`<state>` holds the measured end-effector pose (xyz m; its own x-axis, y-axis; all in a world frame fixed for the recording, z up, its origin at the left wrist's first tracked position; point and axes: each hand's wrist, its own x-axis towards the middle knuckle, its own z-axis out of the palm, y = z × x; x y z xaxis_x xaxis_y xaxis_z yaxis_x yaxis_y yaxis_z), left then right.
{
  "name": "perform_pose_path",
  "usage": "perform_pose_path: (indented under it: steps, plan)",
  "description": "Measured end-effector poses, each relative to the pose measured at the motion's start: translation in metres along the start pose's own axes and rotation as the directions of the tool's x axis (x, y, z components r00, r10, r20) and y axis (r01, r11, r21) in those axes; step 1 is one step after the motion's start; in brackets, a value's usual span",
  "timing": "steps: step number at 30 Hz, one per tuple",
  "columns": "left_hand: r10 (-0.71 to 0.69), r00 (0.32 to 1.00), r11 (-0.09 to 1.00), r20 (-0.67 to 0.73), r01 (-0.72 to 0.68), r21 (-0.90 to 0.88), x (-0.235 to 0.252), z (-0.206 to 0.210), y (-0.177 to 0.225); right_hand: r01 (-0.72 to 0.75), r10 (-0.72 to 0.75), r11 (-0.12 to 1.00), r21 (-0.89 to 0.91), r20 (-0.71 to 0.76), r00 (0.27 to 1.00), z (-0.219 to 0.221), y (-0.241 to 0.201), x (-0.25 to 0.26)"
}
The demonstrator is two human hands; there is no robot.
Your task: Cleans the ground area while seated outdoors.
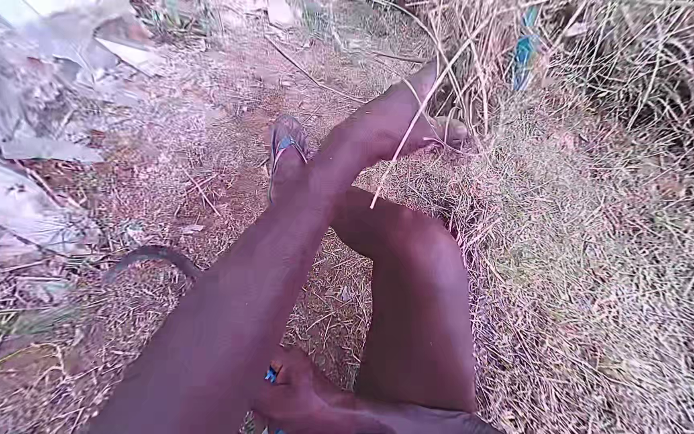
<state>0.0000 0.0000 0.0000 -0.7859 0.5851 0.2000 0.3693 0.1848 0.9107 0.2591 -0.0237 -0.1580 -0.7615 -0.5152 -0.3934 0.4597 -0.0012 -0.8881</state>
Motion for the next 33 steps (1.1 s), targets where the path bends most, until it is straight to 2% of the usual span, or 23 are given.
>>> perform_pose_path:
  steps: [2, 3, 6, 8, 9, 12, 13, 15, 16, 18, 20, 21, 22, 23, 26, 28, 30, 33]
  plan:
    - [-0.031, 0.993, 0.996, 0.116, 0.021, 0.091, 0.003, 0.010, 0.006, 0.013, -0.013, 1.000, -0.013, 0.004, 1.000, -0.001, 0.002, 0.001]
    - [-0.059, 0.994, 0.996, 0.091, 0.052, 0.073, -0.006, 0.006, 0.002, 0.009, -0.009, 1.000, -0.009, 0.009, 1.000, -0.001, 0.003, 0.002]
    - [-0.157, 0.975, 0.981, -0.157, 0.136, -0.137, -0.056, -0.028, -0.024, -0.041, 0.040, 0.999, 0.020, 0.049, 0.998, -0.004, 0.006, 0.004]
    - [-0.222, 0.906, 0.953, -0.362, 0.122, -0.278, -0.110, -0.062, -0.047, -0.043, 0.041, 0.999, 0.028, 0.062, 0.997, -0.001, 0.009, 0.005]
    - [-0.247, 0.847, 0.941, -0.471, 0.093, -0.326, -0.146, -0.079, -0.059, -0.040, 0.038, 0.999, 0.029, 0.068, 0.997, 0.001, 0.011, 0.005]
    - [-0.302, 0.599, 0.937, -0.742, 0.040, -0.348, -0.266, -0.120, -0.096, -0.078, 0.076, 0.996, 0.041, 0.035, 0.996, 0.004, 0.013, 0.007]
    - [-0.322, 0.497, 0.939, -0.806, 0.057, -0.339, -0.306, -0.128, -0.106, -0.100, 0.100, 0.994, 0.035, 0.023, 0.995, 0.003, 0.012, 0.007]
    - [-0.400, 0.245, 0.916, -0.883, 0.125, -0.381, -0.377, -0.129, -0.121, -0.128, 0.129, 0.991, 0.027, -0.011, 0.992, 0.003, 0.012, 0.007]
    - [-0.436, 0.113, 0.896, -0.893, 0.145, -0.420, -0.405, -0.126, -0.126, -0.127, 0.128, 0.992, 0.024, -0.027, 0.991, 0.003, 0.012, 0.008]
    - [-0.485, -0.095, 0.859, -0.869, 0.134, -0.494, -0.451, -0.113, -0.137, -0.145, 0.146, 0.989, 0.030, -0.047, 0.988, 0.004, 0.011, 0.009]
    - [-0.534, -0.241, 0.804, -0.810, 0.150, -0.575, -0.472, -0.096, -0.150, -0.139, 0.141, 0.990, 0.040, -0.055, 0.989, 0.005, 0.012, 0.011]
    - [-0.565, -0.279, 0.766, -0.777, 0.173, -0.619, -0.477, -0.085, -0.158, -0.134, 0.137, 0.990, 0.044, -0.060, 0.989, 0.005, 0.014, 0.011]
    - [-0.600, -0.275, 0.727, -0.751, 0.206, -0.655, -0.478, -0.076, -0.166, -0.126, 0.129, 0.991, 0.042, -0.070, 0.989, 0.004, 0.015, 0.011]
    - [-0.633, -0.237, 0.695, -0.737, 0.246, -0.676, -0.476, -0.068, -0.173, -0.124, 0.127, 0.991, 0.044, -0.085, 0.988, 0.005, 0.015, 0.012]
    - [-0.694, -0.068, 0.649, -0.717, 0.374, -0.663, -0.464, -0.053, -0.188, -0.142, 0.148, 0.988, 0.058, -0.123, 0.981, 0.006, 0.015, 0.012]
    - [-0.681, 0.007, 0.664, -0.732, 0.426, -0.614, -0.458, -0.051, -0.193, -0.145, 0.152, 0.987, 0.063, -0.140, 0.978, 0.006, 0.015, 0.014]
    - [-0.652, 0.023, 0.682, -0.758, 0.455, -0.573, -0.457, -0.052, -0.200, -0.146, 0.154, 0.987, 0.061, -0.157, 0.975, 0.006, 0.017, 0.014]
    - [-0.664, 0.027, 0.648, -0.747, 0.518, -0.558, -0.457, -0.048, -0.206, -0.159, 0.163, 0.987, 0.036, -0.182, 0.970, 0.007, 0.016, 0.016]
